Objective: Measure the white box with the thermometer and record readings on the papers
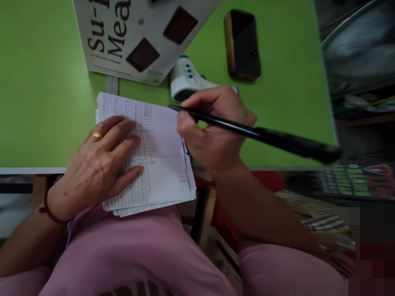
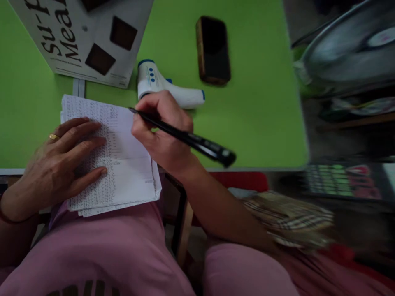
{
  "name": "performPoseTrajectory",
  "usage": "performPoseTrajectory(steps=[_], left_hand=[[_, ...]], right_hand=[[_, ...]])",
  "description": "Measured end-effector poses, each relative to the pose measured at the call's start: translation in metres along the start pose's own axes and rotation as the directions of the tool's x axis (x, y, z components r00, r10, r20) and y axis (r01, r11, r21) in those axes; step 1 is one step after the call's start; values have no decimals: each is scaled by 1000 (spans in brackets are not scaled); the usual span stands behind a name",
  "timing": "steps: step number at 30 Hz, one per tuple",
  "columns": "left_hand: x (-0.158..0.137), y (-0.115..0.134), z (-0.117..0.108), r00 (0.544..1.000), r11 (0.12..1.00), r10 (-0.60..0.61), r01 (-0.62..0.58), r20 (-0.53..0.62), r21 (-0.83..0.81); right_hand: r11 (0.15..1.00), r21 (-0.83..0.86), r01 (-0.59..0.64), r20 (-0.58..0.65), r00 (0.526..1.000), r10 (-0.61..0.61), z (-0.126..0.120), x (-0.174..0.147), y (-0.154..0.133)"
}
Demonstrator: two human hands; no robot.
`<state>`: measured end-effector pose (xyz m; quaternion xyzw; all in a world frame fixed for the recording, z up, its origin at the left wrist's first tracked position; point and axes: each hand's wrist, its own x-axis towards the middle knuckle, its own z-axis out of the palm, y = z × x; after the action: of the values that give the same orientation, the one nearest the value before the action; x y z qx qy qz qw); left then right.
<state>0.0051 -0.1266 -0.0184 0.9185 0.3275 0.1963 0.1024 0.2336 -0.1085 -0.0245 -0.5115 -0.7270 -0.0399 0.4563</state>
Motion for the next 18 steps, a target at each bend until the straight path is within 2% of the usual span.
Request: performPoseTrajectory(steps=[2, 4, 7, 11, 18], left_hand=[[0, 1, -1, 1000, 1000, -19, 19, 7, -23], [1, 2, -2, 999, 998, -49, 50, 19, -50], [2, 3, -4, 998, 997, -49, 51, 27, -52], [4, 5, -7, 999, 1000, -12, 11, 46, 9], [10, 4, -10, 997, 999, 0, -2, 74, 36]], right_hand=[[989, -114, 90, 29, 996, -87, -15, 2, 3], [964, -233, 125, 111, 989, -102, -31, 2, 9], [911, -404, 84, 239, 971, 17, -52, -2, 23], [828, -559, 56, 298, 945, 136, -71, -12, 40], [740, -670, 53, 435, 836, 334, -72, -8, 55]])
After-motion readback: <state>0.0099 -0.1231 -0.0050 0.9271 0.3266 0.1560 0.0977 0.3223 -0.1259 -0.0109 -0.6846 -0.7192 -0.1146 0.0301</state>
